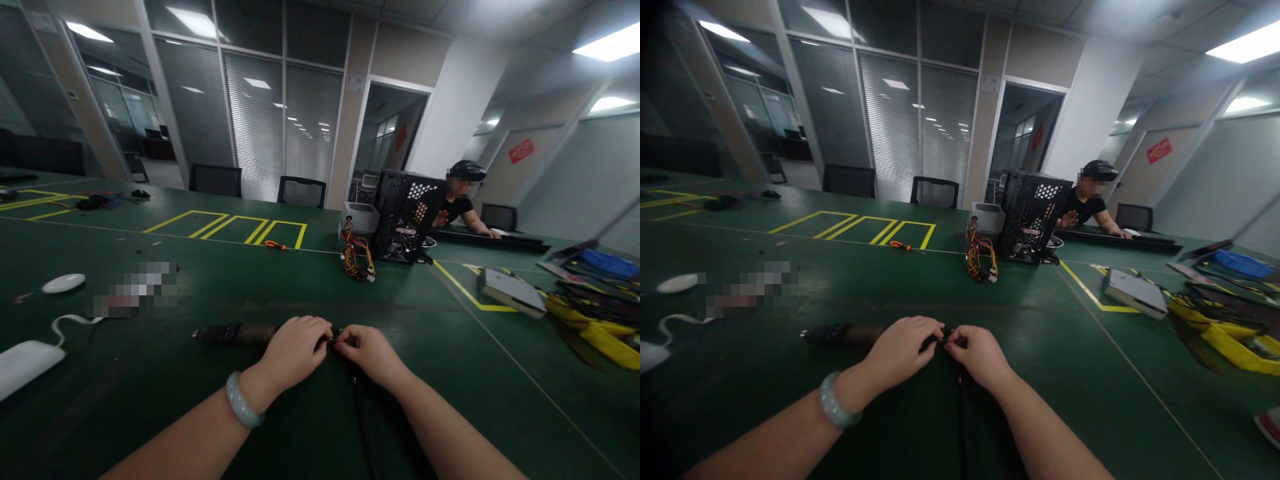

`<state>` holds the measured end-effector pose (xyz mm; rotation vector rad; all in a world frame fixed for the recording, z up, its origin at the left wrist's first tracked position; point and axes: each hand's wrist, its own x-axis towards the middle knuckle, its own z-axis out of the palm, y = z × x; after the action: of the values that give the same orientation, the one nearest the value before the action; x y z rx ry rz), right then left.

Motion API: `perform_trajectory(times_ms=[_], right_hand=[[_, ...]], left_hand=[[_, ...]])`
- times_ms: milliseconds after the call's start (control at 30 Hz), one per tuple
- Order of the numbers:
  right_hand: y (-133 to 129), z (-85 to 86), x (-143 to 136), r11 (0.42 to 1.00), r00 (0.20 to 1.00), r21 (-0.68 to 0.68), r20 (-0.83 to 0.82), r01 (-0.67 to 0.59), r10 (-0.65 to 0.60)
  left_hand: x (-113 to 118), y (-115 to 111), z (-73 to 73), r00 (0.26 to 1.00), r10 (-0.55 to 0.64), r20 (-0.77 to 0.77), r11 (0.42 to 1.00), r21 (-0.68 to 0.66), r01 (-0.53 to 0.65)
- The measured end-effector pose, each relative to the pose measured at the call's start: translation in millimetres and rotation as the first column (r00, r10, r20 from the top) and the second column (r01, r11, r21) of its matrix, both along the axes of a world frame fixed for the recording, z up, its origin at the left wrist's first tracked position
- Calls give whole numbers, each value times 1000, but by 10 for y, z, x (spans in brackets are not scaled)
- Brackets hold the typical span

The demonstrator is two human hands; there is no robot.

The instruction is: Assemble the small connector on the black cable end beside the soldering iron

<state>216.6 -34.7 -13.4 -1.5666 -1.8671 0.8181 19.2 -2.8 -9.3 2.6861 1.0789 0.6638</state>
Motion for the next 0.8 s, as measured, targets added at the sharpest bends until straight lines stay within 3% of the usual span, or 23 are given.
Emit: perform_trajectory(times_ms=[800], right_hand=[[32,-57,-12,1000,999,11,-46,-9,9]], left_hand=[[23,47,-5,999,-33,-26,999,4,33]])
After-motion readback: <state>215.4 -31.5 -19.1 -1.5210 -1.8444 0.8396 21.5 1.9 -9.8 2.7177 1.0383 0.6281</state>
